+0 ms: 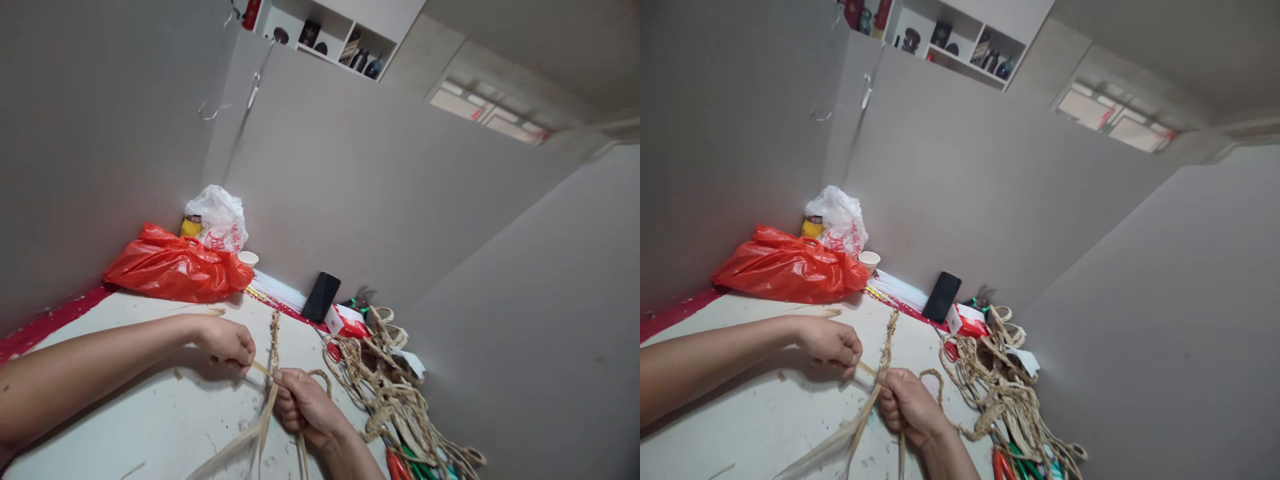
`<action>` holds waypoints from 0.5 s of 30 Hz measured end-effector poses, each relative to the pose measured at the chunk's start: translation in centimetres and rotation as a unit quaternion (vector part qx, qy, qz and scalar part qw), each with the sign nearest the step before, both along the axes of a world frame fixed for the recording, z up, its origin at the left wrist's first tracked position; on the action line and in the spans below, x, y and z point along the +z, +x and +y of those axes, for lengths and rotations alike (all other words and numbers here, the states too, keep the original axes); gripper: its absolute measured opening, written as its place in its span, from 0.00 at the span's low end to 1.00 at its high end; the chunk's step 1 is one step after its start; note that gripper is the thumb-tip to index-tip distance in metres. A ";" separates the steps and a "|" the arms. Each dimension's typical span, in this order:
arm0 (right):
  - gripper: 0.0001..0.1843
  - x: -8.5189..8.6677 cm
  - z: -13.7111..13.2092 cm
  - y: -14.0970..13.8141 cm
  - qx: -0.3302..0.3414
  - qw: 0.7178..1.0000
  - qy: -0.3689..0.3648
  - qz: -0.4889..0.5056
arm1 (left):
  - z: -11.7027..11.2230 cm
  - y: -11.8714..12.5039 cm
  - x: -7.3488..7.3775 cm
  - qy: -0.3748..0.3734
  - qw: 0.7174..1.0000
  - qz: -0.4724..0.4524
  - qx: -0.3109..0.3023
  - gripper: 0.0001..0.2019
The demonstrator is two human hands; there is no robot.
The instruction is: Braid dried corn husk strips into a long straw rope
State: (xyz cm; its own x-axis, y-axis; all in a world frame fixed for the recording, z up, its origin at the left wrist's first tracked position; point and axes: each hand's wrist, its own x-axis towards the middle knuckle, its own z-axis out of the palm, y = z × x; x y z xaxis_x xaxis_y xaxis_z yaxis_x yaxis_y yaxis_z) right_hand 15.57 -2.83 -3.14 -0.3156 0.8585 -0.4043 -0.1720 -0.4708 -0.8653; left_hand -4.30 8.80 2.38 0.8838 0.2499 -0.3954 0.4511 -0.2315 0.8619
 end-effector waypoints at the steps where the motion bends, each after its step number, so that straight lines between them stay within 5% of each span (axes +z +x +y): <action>1: 0.21 0.0 0.0 0.2 0.002 1.000 -0.001 0.013 | 0.8 -0.5 0.5 0.040 0.999 0.022 -0.003 0.09; 4: 0.21 0.2 0.0 0.6 0.000 0.998 -0.004 0.055 | 3.1 -2.0 1.5 0.187 0.978 0.066 0.060 0.08; 8: 0.22 0.5 -0.1 0.6 0.008 0.998 -0.009 0.062 | 4.6 -2.8 0.8 0.410 0.890 0.080 0.184 0.08; 10: 0.22 0.6 -0.1 0.5 0.010 0.998 -0.015 0.057 | 4.7 -2.5 0.0 0.442 0.866 0.092 0.213 0.10; 15: 0.23 0.7 -0.1 0.5 0.014 0.998 -0.011 0.062 | 4.5 -1.7 -1.1 0.436 0.868 0.089 0.218 0.11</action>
State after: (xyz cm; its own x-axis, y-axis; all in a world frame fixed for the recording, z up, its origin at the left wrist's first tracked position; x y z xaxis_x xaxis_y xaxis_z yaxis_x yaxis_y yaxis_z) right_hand 16.12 -2.90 -2.49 -0.3876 0.8399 -0.3800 -0.2631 -0.4959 -0.8276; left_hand -5.98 13.31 1.29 0.5742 0.8187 -0.0073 0.7677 -0.5353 0.3522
